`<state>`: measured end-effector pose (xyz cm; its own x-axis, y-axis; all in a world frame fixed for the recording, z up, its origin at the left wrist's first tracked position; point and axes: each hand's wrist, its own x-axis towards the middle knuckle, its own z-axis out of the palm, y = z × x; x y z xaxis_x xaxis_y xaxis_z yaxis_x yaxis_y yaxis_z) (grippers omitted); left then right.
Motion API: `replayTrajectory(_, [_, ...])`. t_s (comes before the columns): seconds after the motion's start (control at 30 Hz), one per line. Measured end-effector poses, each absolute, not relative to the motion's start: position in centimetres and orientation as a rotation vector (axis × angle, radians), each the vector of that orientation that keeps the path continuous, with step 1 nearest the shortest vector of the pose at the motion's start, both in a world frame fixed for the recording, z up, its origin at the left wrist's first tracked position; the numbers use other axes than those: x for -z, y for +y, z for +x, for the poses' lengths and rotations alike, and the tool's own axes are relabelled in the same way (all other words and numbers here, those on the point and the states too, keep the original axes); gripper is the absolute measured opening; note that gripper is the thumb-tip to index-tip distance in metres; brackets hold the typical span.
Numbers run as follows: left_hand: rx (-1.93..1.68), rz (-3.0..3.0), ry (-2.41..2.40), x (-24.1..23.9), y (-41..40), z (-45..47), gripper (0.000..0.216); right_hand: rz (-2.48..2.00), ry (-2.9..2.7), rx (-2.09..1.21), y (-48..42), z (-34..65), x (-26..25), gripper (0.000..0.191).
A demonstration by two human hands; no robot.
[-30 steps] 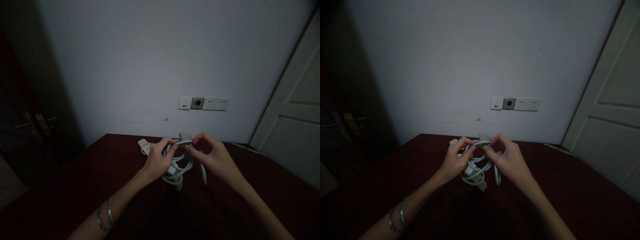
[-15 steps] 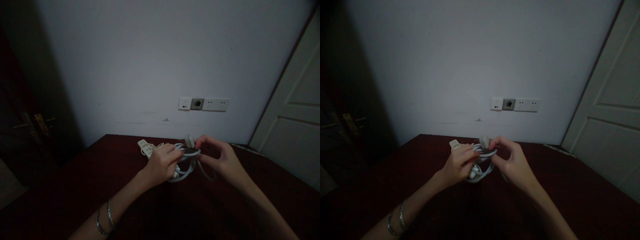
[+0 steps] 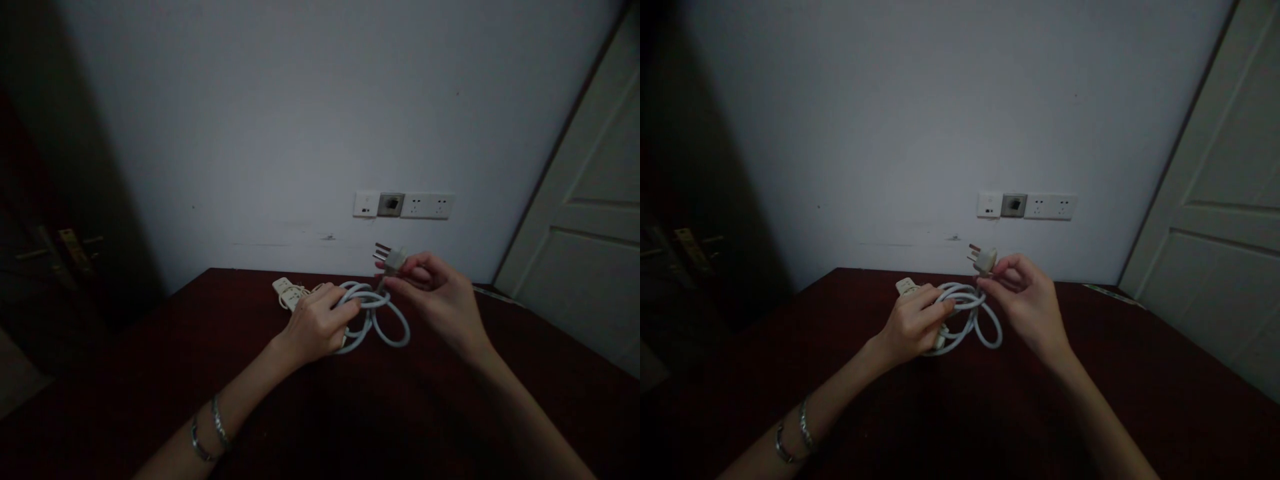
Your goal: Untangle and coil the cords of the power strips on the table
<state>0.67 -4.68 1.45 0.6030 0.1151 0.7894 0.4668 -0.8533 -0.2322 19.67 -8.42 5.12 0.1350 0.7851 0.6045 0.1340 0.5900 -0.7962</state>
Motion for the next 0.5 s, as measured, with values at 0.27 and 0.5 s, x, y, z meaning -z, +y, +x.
replayTrajectory(0.27, [1.083, -2.386, -0.359, -2.7, -5.3, -0.1, 0.023, -0.710, -1.120, -0.641, -7.5, 20.1, -5.1, 0.032])
replayTrajectory(0.5, [1.075, -2.580, -0.356, -4.1, -5.7, -0.8, 0.018, -0.645, -0.905, -0.664, -6.7, 21.9, -5.2, 0.030])
